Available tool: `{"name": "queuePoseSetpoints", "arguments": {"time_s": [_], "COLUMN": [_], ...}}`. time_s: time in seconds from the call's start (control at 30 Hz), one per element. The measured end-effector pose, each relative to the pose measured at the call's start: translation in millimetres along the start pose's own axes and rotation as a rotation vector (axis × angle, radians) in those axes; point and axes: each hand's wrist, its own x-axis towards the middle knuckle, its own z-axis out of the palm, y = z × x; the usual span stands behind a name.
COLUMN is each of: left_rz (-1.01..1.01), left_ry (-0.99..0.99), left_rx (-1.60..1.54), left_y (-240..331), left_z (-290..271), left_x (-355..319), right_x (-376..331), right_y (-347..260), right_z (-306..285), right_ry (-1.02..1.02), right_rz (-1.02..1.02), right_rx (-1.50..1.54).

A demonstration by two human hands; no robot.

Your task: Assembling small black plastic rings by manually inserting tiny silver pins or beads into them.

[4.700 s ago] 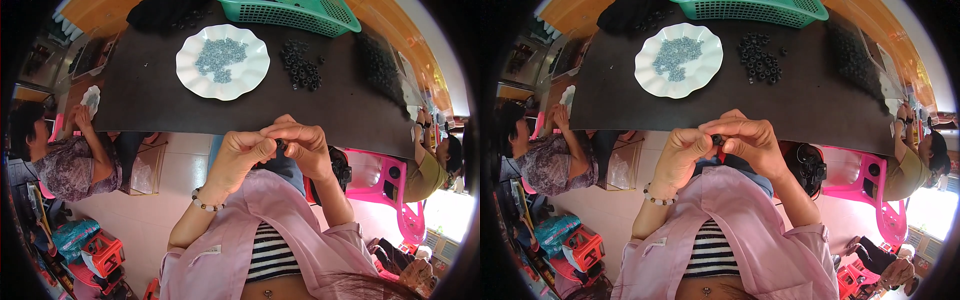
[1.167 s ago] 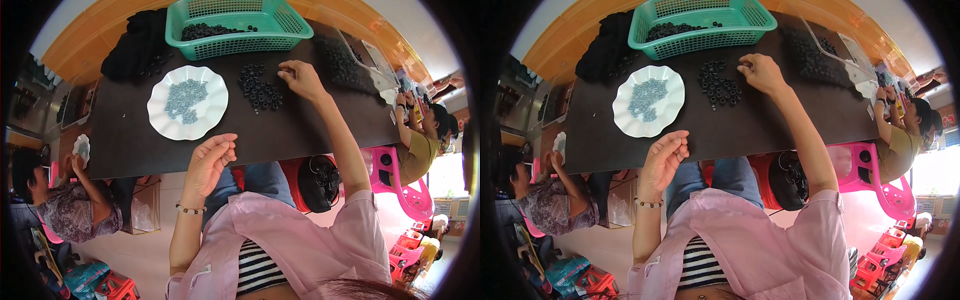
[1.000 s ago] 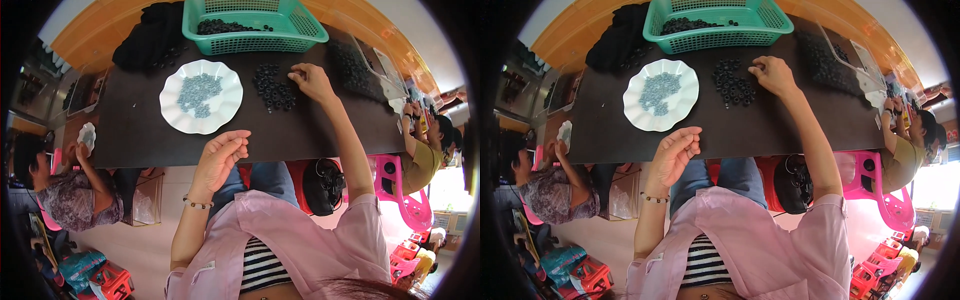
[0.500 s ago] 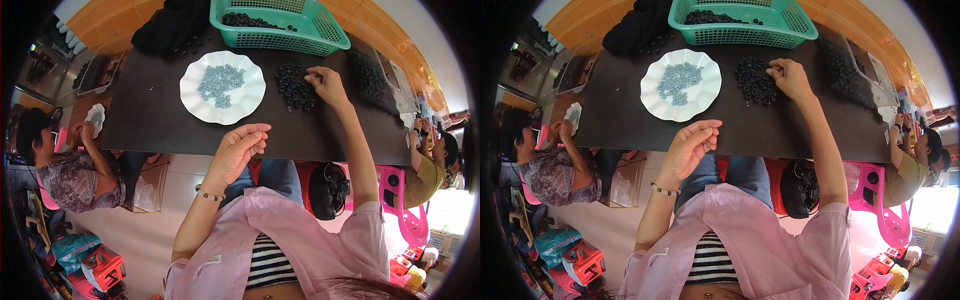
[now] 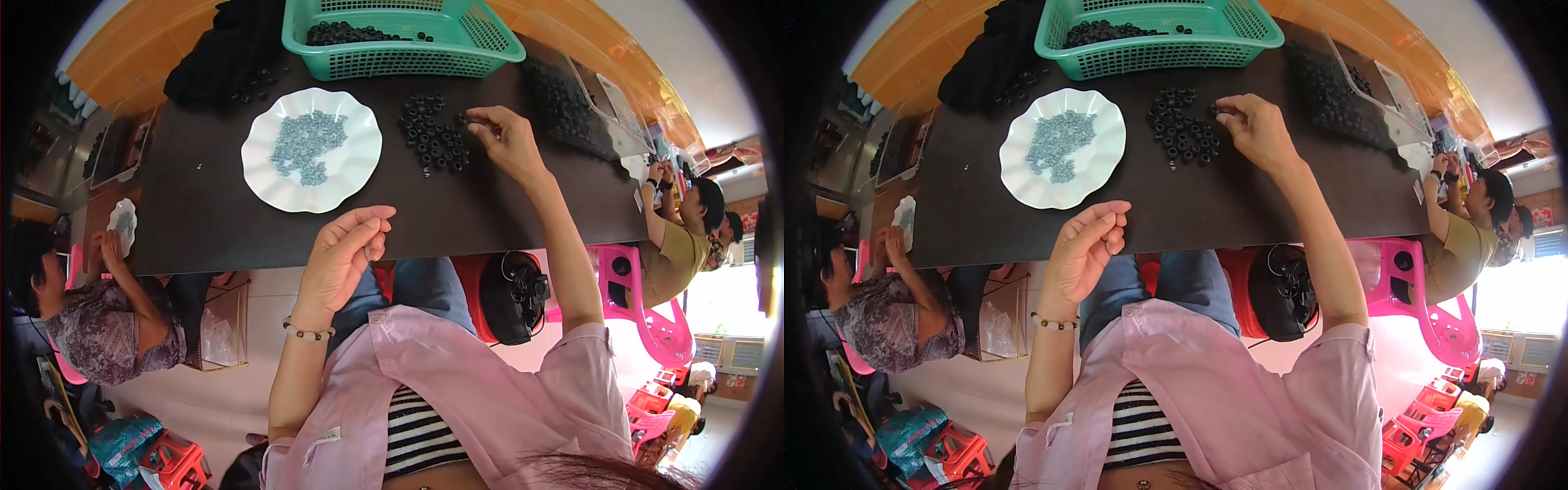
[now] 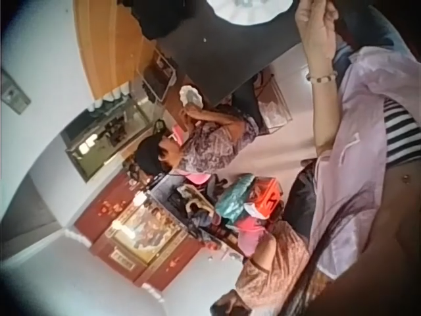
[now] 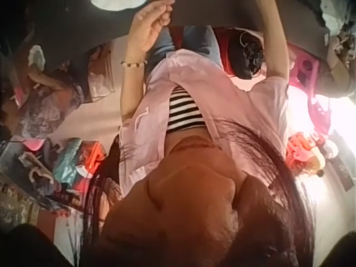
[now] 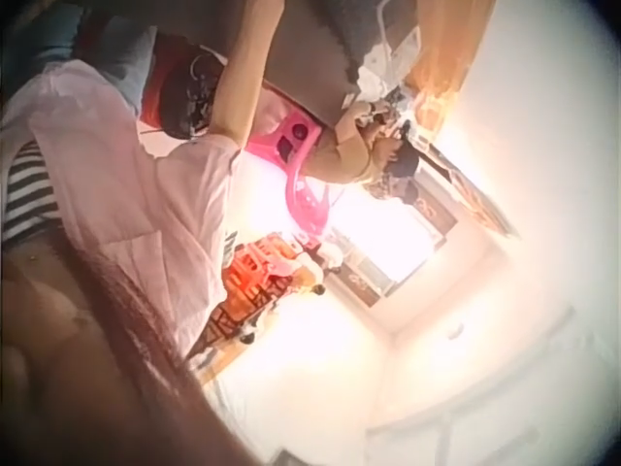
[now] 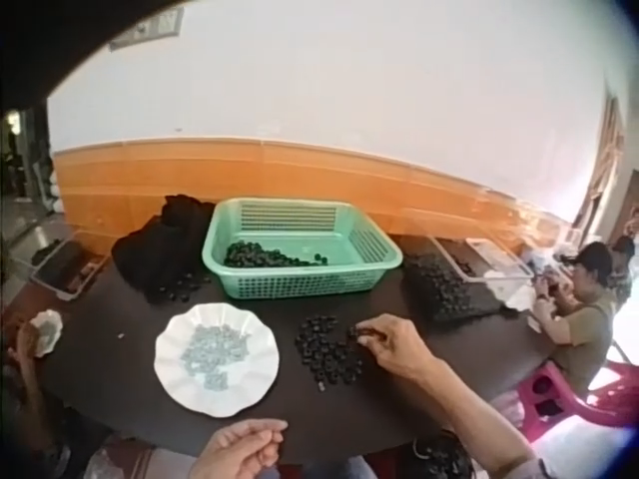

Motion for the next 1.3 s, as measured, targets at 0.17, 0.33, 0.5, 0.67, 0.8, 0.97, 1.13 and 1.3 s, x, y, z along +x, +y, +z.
{"name": "queuePoseSetpoints", "arguments": {"time_s": [0.17,0.33,0.5,0.67,0.8,0.97,1.13,1.3], "left_rz": [-0.003,-0.006,-0.008,0.003,0.005,0.0,-0.002,-0.012], "left_ry": [0.029,0.021,0.019,0.031,0.037,0.035,0.034,0.041], "left_rx": [0.013,0.01,0.004,0.007,0.017,0.008,0.01,0.007], "left_y": [1,0,-1,-1,0,0,1,1], "left_z": [2,0,1,2,2,1,0,1], "left_x": [1,0,0,-1,-2,-2,-2,-2], "right_x": [-20,-35,-37,-26,-8,13,18,18], "right_y": [-15,-22,-24,-17,4,21,20,16], "right_z": [-7,-6,-4,-3,-7,-1,7,10], "right_ry": [-0.017,-0.052,-0.106,-0.038,-0.022,0.025,-0.069,-0.077], "right_rz": [-0.024,-0.029,-0.017,-0.036,-0.042,-0.045,0.049,0.01], "right_rx": [0.068,0.089,0.104,0.106,0.004,-0.016,0.044,-0.019]}}
